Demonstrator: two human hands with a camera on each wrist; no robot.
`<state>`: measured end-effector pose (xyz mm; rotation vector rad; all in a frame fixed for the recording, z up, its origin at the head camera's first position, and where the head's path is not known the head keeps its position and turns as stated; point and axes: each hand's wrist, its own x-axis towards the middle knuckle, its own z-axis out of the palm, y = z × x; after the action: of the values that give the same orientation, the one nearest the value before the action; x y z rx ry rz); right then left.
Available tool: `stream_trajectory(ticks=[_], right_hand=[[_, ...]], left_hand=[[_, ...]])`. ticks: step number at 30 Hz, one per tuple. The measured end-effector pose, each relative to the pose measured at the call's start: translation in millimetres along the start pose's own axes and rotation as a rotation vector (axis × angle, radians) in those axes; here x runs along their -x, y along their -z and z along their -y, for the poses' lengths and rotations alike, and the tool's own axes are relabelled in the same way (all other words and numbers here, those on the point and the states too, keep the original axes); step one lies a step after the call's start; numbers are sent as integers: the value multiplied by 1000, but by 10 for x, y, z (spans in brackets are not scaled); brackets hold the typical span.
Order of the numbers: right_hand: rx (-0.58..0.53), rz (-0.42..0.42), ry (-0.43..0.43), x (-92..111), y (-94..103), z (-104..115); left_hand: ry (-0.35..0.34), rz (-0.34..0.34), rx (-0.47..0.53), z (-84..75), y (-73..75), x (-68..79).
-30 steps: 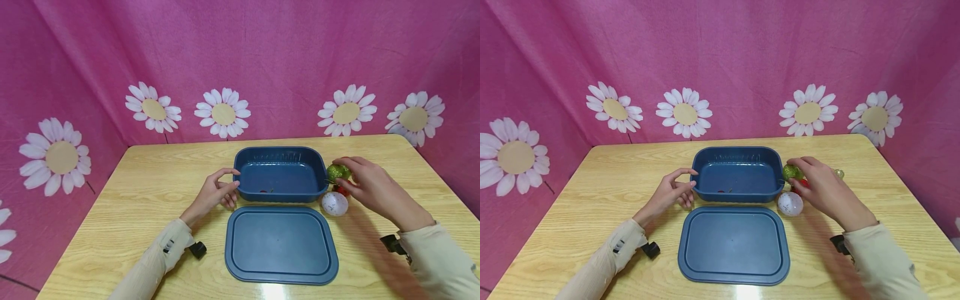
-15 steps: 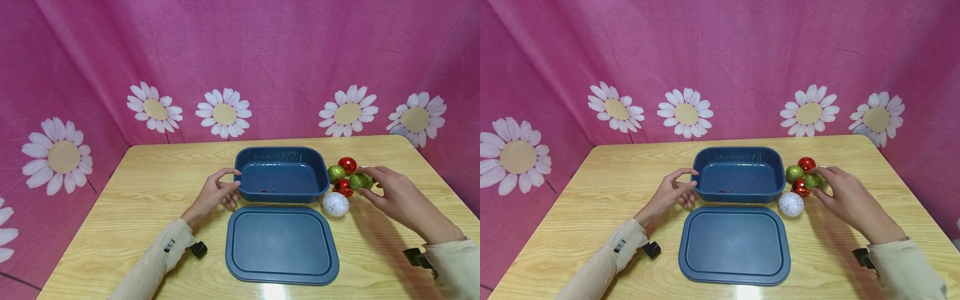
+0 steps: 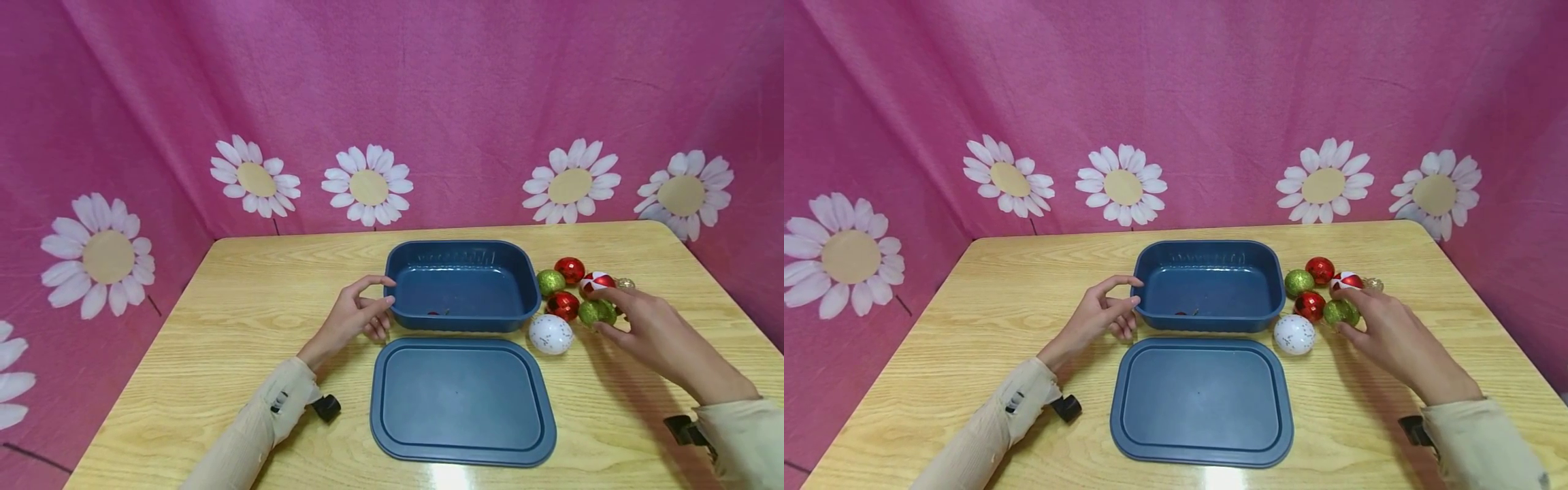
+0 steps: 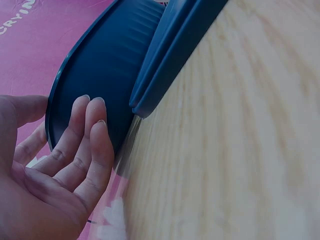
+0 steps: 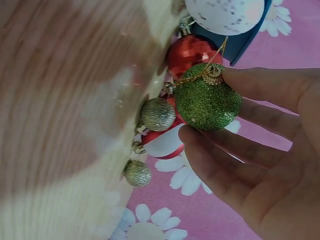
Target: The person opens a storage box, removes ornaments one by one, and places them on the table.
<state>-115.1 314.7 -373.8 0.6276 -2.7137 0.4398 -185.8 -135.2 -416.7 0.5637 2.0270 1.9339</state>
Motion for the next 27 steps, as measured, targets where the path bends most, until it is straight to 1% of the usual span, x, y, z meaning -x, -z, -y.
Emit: stream_trajectory(ticks=[4, 13, 18, 21, 27], right_hand=[[3, 57, -43, 27, -31, -21], [-20, 156, -92, 27, -97, -50], [-16, 124, -78, 53, -117, -60], [-9, 98, -62, 81, -121, -65], [-18, 95, -110, 125, -65, -52]], left_hand=[[-5, 3, -10, 5, -2, -8], [-25, 8, 0, 17, 0, -15], [-23, 5, 7, 17, -13, -6], [-21, -3, -12, 17, -13, 4], [-45, -27, -91, -9, 0, 20]])
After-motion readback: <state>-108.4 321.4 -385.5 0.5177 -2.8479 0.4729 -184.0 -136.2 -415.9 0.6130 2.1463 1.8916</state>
